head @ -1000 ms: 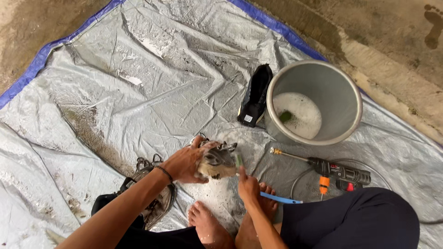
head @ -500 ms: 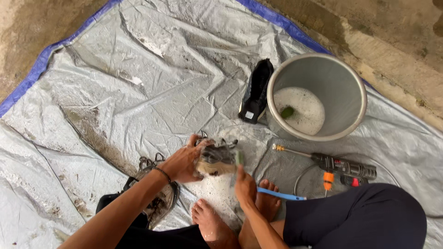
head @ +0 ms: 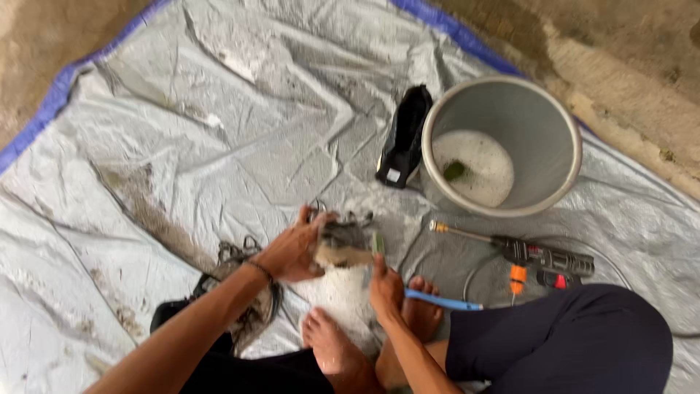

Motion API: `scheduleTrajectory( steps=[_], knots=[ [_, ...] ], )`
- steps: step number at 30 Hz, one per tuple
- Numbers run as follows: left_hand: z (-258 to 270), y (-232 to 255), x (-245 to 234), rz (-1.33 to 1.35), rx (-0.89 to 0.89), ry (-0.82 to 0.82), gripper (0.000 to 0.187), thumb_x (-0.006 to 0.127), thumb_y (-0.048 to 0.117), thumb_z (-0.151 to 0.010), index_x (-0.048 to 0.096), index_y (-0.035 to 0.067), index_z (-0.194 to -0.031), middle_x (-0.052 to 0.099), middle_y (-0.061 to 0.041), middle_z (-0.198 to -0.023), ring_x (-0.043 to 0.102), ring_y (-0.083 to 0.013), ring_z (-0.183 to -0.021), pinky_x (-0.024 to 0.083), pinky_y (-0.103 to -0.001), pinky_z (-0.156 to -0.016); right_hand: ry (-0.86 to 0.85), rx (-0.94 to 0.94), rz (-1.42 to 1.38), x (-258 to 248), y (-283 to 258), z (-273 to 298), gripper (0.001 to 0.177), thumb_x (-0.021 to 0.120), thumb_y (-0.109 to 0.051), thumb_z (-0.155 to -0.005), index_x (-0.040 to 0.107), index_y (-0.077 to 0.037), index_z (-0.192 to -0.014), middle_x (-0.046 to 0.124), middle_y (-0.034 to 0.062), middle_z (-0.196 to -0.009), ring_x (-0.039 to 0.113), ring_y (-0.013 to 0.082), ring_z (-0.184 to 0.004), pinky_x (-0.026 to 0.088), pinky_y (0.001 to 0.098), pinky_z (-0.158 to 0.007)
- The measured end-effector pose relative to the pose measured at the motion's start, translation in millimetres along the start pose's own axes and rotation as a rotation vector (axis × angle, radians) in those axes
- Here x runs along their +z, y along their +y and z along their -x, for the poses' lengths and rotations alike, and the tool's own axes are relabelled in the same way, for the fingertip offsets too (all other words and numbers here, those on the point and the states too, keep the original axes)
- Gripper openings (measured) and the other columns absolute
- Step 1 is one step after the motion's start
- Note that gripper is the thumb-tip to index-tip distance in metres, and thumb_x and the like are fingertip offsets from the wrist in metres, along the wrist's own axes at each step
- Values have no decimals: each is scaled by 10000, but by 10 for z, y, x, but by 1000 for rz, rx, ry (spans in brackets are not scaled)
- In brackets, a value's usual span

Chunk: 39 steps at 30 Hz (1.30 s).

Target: The person scrubs a pair of hiking boots and a pair of sneakers using a green brush and soapy water from a bucket. They clean the soles, sides, and uppers of the shoes, occasionally dipping the brush into the bucket to reload soap.

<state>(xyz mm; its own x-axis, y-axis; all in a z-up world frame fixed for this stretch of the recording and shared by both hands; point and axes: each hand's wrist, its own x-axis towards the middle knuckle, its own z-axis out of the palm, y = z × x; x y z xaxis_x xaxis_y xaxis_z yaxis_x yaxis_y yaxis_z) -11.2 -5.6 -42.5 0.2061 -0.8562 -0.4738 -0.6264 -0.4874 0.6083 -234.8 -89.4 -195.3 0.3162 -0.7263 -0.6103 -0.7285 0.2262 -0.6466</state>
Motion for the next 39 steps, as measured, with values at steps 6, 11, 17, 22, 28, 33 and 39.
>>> scheduleTrajectory(
  steps=[6,11,17,22,28,33,39],
  knots=[
    [-112,90,29,19,-134,61,1131,938,132,-697,351,117,-1663,266,-408,-1533,714,-597,-1048,687,-613,-851,-42,-376,57,-231,-840,655,627,471,-672,-1076,700,-125,-871,750,187,-852,750,474,-979,572,587,-782],
    [52,226,30,142,-281,46,905,785,494,-795,455,182,-1577,326,-262,-1613,487,-535,-1349,300,-665,-1131,162,-201,-14,-23,-287,-100,652,424,-591,-1124,807,-63,-1132,786,272,-1092,684,531,-1172,520,648,-1052],
    [-237,446,-78,169,-386,72,652,309,524,-1085,440,263,-1668,220,-268,-1796,135,-461,-1684,-27,-743,-1293,183,-445,-259,133,-724,91,621,410,-431,-1146,770,62,-1030,736,369,-998,666,602,-1086,503,664,-892],
    [-142,525,-61,905,-665,246,830,510,665,-1077,441,35,-1612,378,-387,-1637,523,-514,-1456,471,-608,-1170,239,-510,-45,174,-594,195,602,480,-517,-1129,740,-16,-917,738,288,-885,710,534,-941,526,651,-829],
    [-130,375,-97,247,-335,-53,932,658,535,-969,244,196,-1733,-16,-390,-1748,154,-664,-1511,299,-748,-1175,169,-210,-184,218,10,-208,746,460,-619,-1136,655,-25,-729,644,213,-683,656,402,-720,495,518,-769],
    [94,683,-249,-664,-245,-85,1209,689,917,-776,506,39,-1586,188,-261,-1800,8,-626,-1628,147,-741,-1297,105,-154,-242,45,-347,-110,787,422,-603,-1146,599,-24,-644,565,185,-597,578,316,-651,418,485,-703],
    [-268,223,-125,-301,40,194,1041,879,519,-839,410,62,-1649,478,-212,-1676,388,-443,-1597,321,-579,-1318,112,-228,-174,118,-670,378,684,371,-644,-1164,644,-161,-764,557,21,-574,529,181,-525,453,305,-533]
  ],
)
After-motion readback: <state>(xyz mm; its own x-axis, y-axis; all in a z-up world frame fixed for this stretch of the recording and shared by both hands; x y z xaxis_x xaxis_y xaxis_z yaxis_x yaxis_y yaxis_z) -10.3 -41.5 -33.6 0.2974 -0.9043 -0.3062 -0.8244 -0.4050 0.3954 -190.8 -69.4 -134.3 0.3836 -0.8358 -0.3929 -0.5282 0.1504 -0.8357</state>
